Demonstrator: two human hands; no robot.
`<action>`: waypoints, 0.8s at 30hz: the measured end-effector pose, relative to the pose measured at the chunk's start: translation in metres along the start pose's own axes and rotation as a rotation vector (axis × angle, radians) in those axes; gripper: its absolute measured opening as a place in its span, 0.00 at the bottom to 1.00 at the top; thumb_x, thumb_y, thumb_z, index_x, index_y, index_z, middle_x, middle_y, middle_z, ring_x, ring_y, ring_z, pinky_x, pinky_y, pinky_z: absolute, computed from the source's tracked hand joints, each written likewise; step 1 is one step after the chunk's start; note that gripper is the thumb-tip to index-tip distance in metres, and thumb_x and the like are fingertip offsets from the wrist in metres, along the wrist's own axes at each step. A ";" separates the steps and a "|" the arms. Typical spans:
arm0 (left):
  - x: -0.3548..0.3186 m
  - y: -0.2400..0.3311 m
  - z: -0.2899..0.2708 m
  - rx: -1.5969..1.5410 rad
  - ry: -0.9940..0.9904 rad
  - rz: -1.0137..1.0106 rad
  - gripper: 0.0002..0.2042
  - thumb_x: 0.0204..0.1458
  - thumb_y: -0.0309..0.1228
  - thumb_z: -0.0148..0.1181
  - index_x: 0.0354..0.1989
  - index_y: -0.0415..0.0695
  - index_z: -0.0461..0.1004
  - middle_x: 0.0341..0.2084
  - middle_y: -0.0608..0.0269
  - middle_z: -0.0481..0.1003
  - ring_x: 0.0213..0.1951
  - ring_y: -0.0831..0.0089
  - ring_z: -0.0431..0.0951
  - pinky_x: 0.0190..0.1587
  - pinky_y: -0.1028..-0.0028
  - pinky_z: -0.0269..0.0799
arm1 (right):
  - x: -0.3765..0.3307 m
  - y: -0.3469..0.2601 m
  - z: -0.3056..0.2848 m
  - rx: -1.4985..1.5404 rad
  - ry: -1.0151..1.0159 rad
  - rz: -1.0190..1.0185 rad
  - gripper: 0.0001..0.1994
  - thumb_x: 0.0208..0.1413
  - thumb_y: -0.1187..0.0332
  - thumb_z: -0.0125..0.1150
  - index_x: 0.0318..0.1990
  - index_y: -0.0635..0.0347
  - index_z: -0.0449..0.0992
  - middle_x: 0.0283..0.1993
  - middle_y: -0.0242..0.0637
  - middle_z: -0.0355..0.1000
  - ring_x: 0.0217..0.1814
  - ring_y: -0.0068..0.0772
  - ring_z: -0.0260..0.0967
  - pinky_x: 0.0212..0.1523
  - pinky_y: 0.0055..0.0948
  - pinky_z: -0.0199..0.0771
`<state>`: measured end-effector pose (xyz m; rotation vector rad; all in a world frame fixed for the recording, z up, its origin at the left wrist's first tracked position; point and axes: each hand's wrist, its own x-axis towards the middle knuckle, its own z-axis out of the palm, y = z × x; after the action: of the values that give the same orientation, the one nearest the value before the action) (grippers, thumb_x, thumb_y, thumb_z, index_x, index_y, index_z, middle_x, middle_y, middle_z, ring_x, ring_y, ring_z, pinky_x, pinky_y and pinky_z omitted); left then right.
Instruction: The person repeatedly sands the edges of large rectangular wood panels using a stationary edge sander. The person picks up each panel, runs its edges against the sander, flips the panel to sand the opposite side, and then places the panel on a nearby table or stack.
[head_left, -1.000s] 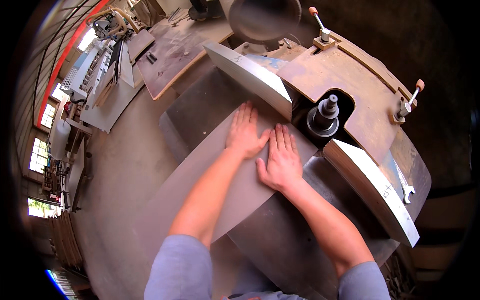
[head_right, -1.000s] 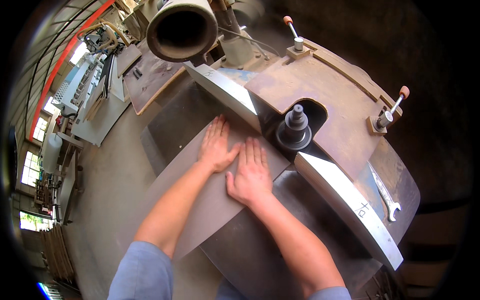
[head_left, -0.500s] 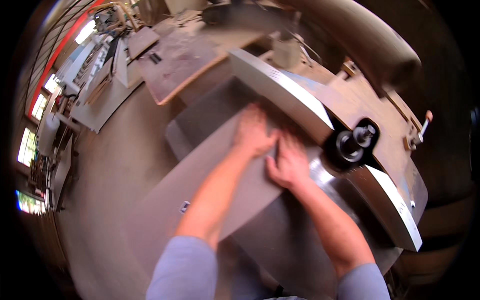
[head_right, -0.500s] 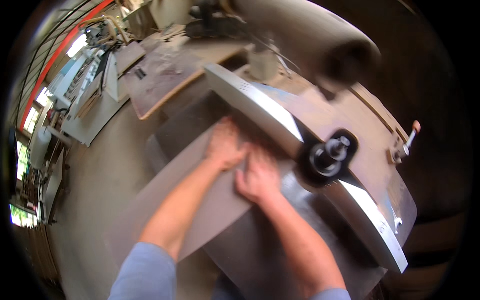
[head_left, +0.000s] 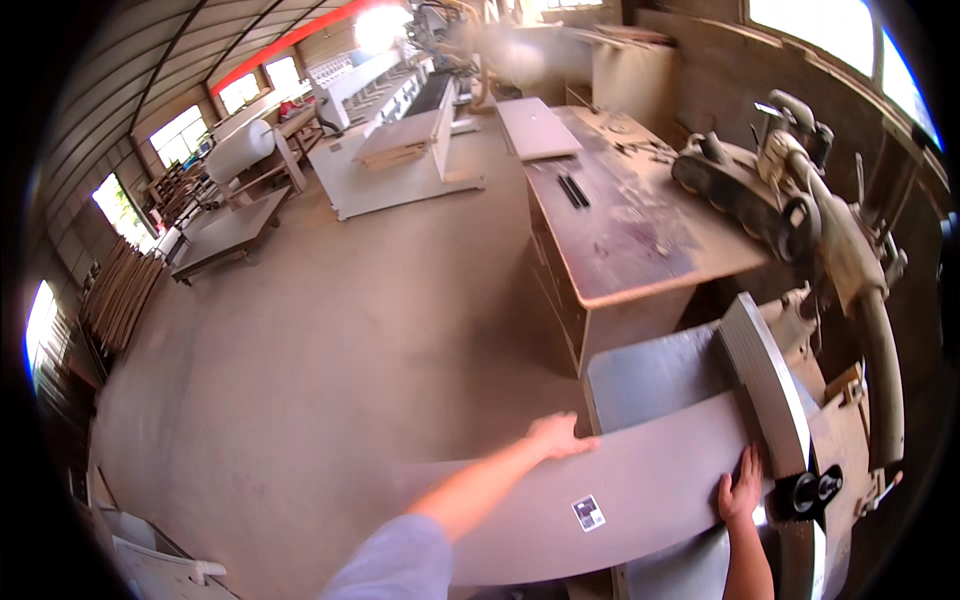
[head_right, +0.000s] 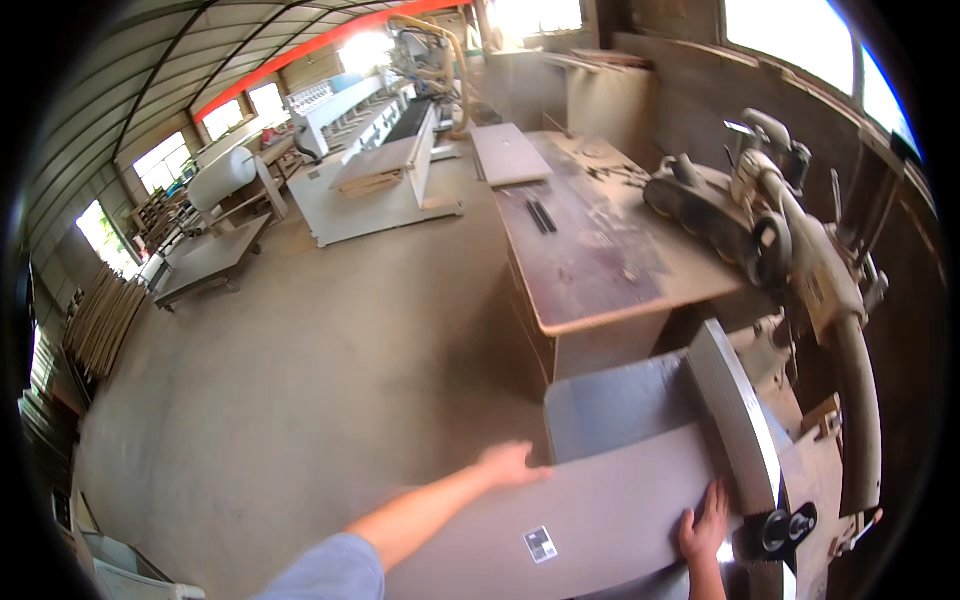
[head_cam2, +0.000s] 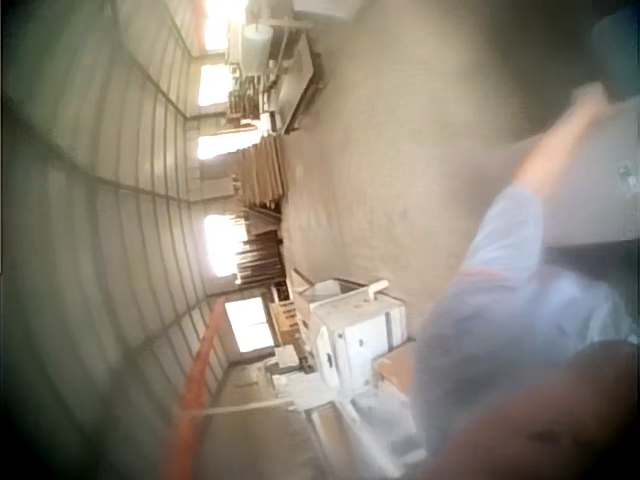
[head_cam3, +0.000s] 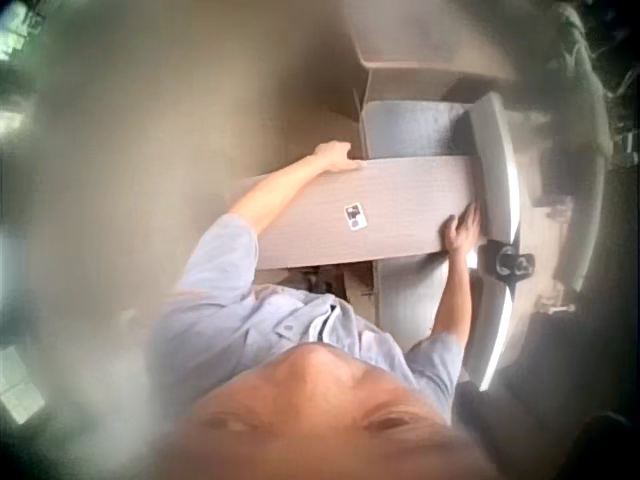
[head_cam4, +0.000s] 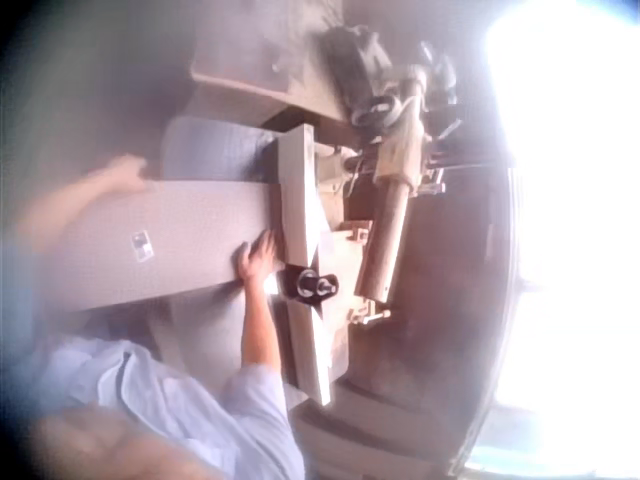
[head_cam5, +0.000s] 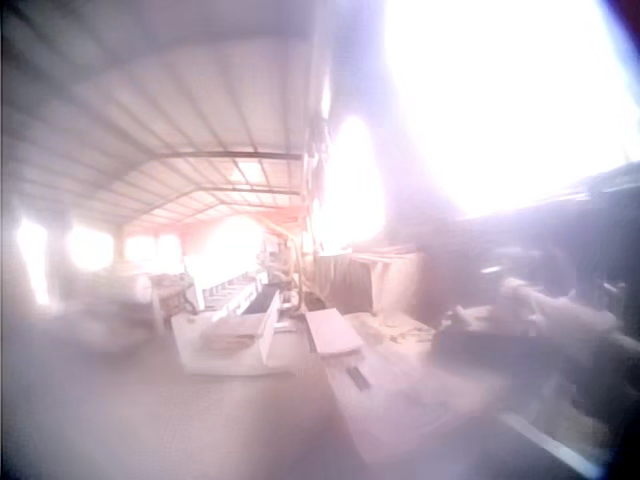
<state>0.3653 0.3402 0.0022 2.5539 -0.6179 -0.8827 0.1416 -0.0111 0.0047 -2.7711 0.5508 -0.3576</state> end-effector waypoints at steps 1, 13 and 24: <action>0.007 -0.019 0.007 -0.027 -0.123 0.018 0.48 0.43 0.72 0.46 0.49 0.32 0.72 0.46 0.43 0.74 0.50 0.53 0.74 0.52 0.61 0.69 | 0.000 0.000 -0.001 -0.011 0.000 0.004 0.34 0.46 0.64 0.52 0.63 0.70 0.57 0.68 0.56 0.51 0.70 0.58 0.47 0.70 0.44 0.45; -0.011 -0.070 -0.022 -0.219 -0.174 0.013 0.40 0.47 0.70 0.45 0.28 0.37 0.79 0.29 0.50 0.78 0.35 0.56 0.79 0.36 0.59 0.71 | -0.061 -0.089 -0.004 0.225 0.193 0.059 0.32 0.57 0.55 0.55 0.63 0.68 0.59 0.64 0.57 0.57 0.66 0.58 0.54 0.65 0.49 0.53; -0.119 -0.278 -0.248 -0.596 0.535 -0.030 0.25 0.52 0.54 0.57 0.29 0.39 0.80 0.19 0.60 0.76 0.24 0.76 0.72 0.29 0.71 0.68 | 0.023 -0.339 0.076 0.840 -0.159 -0.170 0.24 0.57 0.68 0.57 0.59 0.67 0.63 0.58 0.50 0.64 0.60 0.46 0.62 0.60 0.40 0.62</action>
<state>0.5197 0.6817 0.1118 2.1069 -0.1210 -0.2888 0.2969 0.2969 0.0505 -2.0020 0.0773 -0.3062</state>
